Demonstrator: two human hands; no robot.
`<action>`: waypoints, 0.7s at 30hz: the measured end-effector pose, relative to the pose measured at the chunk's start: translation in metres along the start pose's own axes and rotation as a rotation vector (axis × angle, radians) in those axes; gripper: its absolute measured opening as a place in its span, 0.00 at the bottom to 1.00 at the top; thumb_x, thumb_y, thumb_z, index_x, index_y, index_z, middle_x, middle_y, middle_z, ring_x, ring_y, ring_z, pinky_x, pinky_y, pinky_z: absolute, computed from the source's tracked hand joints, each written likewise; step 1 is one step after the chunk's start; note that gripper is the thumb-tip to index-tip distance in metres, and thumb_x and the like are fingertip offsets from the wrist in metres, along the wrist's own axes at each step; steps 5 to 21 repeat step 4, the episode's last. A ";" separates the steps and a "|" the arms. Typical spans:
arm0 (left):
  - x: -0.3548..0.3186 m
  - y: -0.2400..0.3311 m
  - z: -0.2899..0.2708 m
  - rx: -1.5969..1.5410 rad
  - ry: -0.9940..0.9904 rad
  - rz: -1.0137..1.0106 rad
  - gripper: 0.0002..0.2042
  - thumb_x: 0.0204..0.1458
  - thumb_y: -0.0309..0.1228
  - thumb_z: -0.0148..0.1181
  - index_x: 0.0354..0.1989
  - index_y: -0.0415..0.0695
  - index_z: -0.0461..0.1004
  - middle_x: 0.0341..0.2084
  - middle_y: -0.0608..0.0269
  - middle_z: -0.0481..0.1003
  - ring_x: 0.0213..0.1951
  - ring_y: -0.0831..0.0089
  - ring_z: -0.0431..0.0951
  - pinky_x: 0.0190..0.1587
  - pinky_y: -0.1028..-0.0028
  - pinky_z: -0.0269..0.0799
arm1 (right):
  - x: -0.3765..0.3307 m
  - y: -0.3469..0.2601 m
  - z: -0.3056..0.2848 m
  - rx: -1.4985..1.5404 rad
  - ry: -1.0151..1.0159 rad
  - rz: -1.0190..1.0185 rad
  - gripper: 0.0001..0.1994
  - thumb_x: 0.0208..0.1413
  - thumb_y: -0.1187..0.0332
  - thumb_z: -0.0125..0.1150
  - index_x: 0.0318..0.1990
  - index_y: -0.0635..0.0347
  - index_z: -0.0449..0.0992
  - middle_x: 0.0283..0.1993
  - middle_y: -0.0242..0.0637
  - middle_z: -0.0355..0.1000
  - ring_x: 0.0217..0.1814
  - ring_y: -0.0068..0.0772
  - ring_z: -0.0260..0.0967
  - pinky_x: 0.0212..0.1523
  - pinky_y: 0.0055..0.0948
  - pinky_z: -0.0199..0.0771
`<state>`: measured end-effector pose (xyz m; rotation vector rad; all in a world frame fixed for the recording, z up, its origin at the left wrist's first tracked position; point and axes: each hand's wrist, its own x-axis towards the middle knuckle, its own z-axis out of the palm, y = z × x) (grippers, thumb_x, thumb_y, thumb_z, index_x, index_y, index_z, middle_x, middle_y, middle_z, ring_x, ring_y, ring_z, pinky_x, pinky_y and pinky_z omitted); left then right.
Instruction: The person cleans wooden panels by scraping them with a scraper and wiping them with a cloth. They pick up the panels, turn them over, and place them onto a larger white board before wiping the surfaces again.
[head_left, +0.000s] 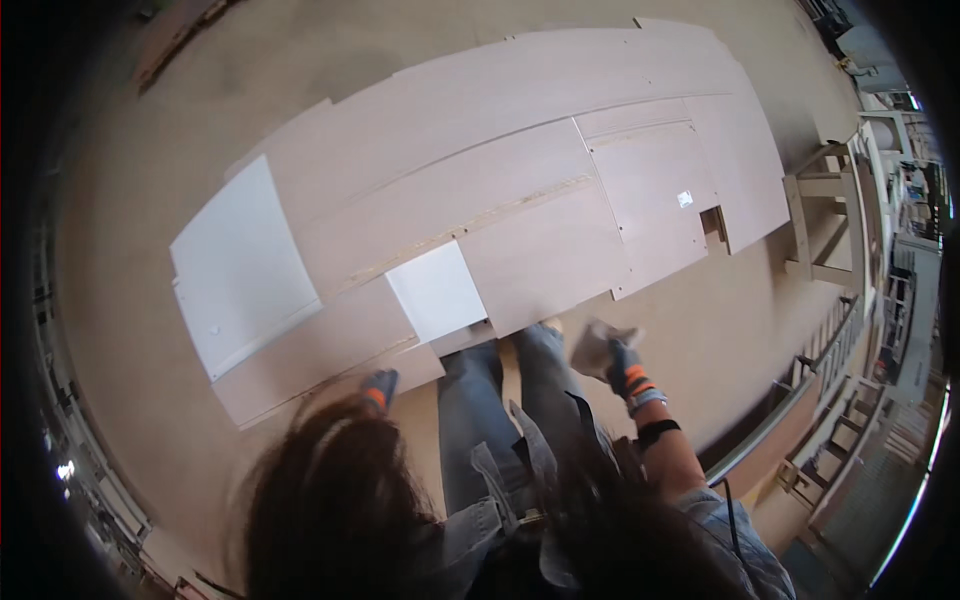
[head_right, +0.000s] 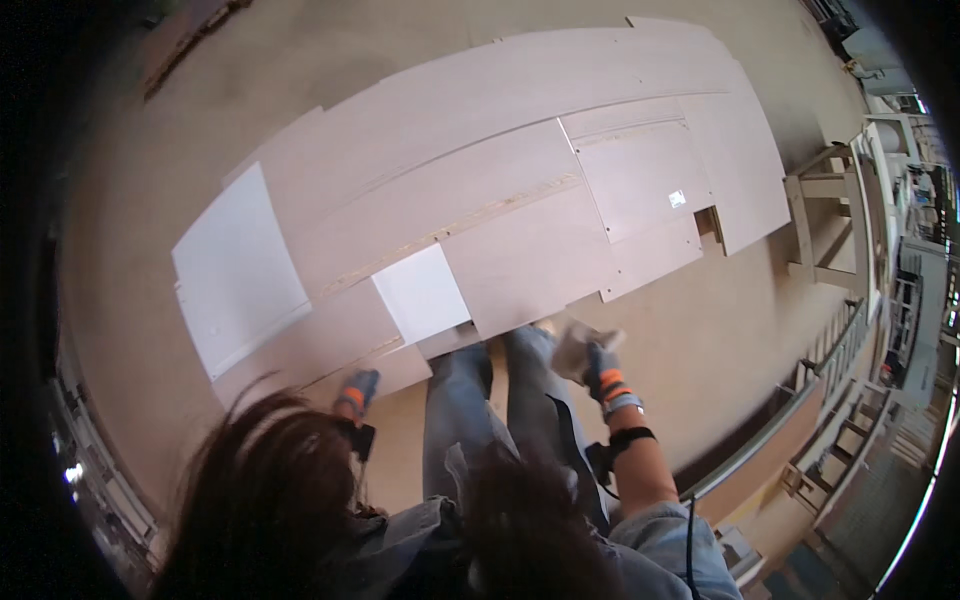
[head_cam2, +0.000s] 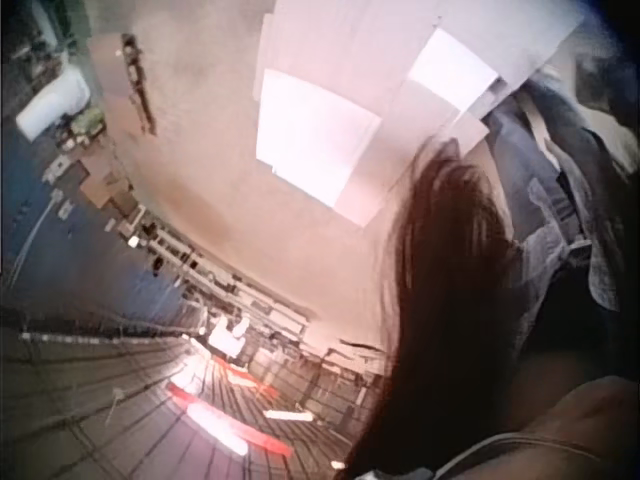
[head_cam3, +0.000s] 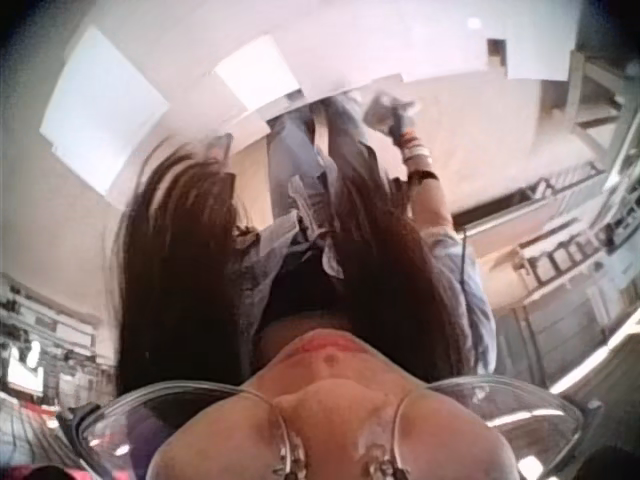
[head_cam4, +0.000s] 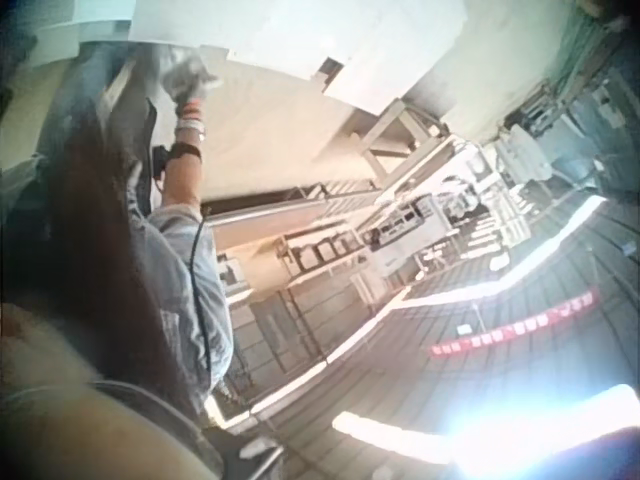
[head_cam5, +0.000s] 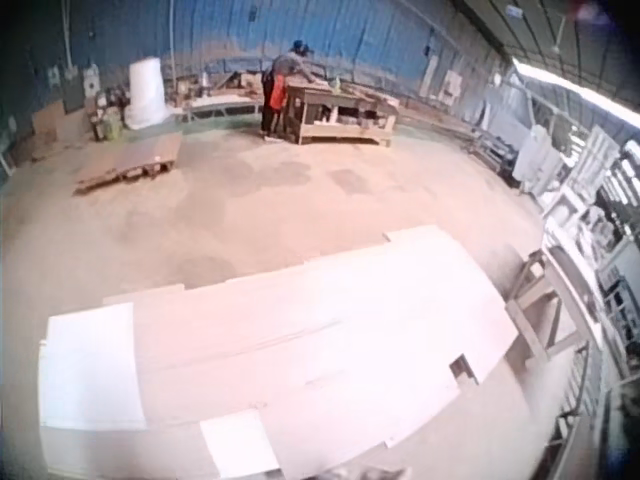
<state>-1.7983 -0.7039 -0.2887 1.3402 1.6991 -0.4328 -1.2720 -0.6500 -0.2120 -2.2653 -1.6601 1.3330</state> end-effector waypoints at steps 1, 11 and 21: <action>-0.009 0.019 0.012 0.120 -0.086 0.065 0.14 0.50 0.38 0.47 0.32 0.41 0.75 0.34 0.46 0.75 0.37 0.54 0.76 0.42 0.60 0.69 | -0.007 0.007 -0.009 0.806 0.100 0.454 0.18 0.52 0.57 0.52 0.42 0.64 0.72 0.34 0.45 0.73 0.37 0.42 0.71 0.35 0.40 0.70; -0.086 0.031 0.094 0.078 -0.081 0.270 0.09 0.49 0.33 0.48 0.26 0.45 0.75 0.29 0.50 0.75 0.36 0.52 0.76 0.38 0.57 0.72 | -0.042 0.065 -0.053 0.740 0.204 0.790 0.18 0.54 0.52 0.47 0.40 0.57 0.73 0.31 0.40 0.70 0.32 0.39 0.68 0.31 0.37 0.68; -0.086 0.031 0.094 0.078 -0.081 0.270 0.09 0.49 0.33 0.48 0.26 0.45 0.75 0.29 0.50 0.75 0.36 0.52 0.76 0.38 0.57 0.72 | -0.042 0.065 -0.053 0.740 0.204 0.790 0.18 0.54 0.52 0.47 0.40 0.57 0.73 0.31 0.40 0.70 0.32 0.39 0.68 0.31 0.37 0.68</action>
